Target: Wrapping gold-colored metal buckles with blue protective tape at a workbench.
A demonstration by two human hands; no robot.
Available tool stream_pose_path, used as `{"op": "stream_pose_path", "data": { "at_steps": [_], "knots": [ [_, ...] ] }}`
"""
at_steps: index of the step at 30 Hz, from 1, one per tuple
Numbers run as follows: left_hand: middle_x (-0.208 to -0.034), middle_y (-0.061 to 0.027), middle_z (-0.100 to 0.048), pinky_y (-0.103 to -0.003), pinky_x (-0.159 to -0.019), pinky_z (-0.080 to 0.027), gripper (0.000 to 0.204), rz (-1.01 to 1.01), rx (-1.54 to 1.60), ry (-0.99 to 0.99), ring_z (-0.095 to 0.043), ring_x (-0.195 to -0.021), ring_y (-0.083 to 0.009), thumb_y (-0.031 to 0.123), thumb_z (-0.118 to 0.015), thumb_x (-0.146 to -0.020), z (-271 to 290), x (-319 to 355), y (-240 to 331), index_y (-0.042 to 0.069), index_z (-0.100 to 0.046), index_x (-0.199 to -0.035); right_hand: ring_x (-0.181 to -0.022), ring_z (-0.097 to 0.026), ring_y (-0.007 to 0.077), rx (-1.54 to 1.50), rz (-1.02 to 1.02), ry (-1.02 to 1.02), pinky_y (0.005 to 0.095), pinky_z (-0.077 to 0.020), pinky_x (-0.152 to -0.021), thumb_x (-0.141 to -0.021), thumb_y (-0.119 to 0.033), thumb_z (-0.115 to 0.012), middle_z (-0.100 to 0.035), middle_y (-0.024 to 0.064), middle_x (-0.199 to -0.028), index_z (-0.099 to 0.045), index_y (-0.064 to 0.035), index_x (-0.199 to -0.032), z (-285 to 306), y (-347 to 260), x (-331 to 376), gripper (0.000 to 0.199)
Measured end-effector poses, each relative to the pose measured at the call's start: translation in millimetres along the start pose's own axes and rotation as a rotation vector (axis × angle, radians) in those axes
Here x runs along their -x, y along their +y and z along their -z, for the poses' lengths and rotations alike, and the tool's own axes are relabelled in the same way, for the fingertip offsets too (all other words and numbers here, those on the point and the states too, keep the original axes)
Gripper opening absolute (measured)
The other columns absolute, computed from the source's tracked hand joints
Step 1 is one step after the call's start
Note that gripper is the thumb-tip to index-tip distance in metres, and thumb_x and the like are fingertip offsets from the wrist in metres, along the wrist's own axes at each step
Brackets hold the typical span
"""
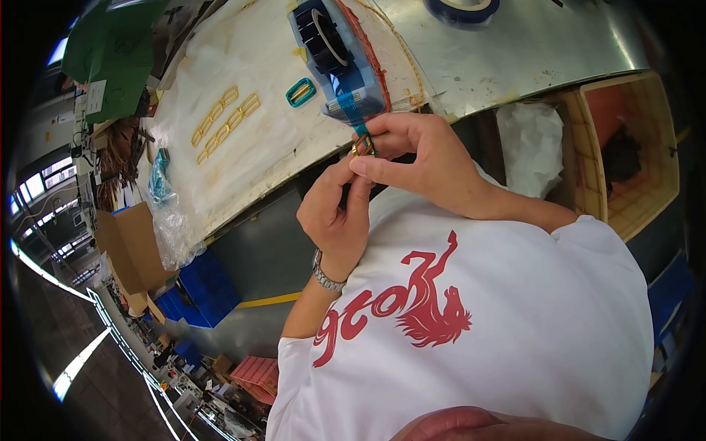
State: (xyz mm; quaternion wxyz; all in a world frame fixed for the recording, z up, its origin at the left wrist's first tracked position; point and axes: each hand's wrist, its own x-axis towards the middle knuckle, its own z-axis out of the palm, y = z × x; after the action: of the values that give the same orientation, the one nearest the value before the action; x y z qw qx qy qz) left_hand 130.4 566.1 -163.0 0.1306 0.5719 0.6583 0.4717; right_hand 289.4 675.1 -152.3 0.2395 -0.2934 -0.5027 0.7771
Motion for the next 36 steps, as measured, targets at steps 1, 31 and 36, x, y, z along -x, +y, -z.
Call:
{"op": "stream_pose_path", "data": {
  "at_steps": [1, 31, 36],
  "knots": [
    [-0.101, -0.0123, -0.081, -0.027, -0.074, -0.058, 0.018, -0.098, -0.046, 0.005, -0.075, -0.079, -0.0164, -0.005, -0.079, -0.096, 0.3, 0.0, -0.6, -0.003, -0.077, -0.113, -0.100, -0.075, 0.0107, 0.004, 0.002, 0.005, 0.0273, -0.0587, -0.092, -0.100, -0.016, -0.081, -0.082, 0.0100, -0.111, -0.071, 0.0056, -0.121, -0.3, 0.5, 3.4, 0.032],
    [-0.073, -0.0036, -0.070, -0.027, -0.049, -0.054, 0.022, 0.941, 0.657, -0.649, -0.066, -0.055, -0.0130, 0.020, -0.074, -0.107, 37.8, -108.3, -20.5, -0.001, -0.075, -0.099, -0.106, -0.080, 0.0250, 0.196, 0.378, -0.013, 0.0369, -0.0633, -0.091, -0.091, -0.018, -0.087, -0.081, 0.0183, -0.115, -0.067, 0.0030, -0.135, 18.3, 27.6, -20.0, 0.053],
    [-0.069, -0.0006, -0.064, -0.026, -0.044, -0.047, 0.024, 1.108, 0.761, -0.616, -0.061, -0.052, -0.0108, 0.023, -0.076, -0.106, 37.0, -108.5, -25.8, 0.004, -0.071, -0.094, -0.089, -0.079, 0.0201, 0.173, 0.429, 0.094, 0.0316, -0.0635, -0.082, -0.089, -0.020, -0.091, -0.081, 0.0144, -0.099, -0.069, 0.0037, -0.133, 10.9, 41.5, -23.5, 0.054]
  ]
}}
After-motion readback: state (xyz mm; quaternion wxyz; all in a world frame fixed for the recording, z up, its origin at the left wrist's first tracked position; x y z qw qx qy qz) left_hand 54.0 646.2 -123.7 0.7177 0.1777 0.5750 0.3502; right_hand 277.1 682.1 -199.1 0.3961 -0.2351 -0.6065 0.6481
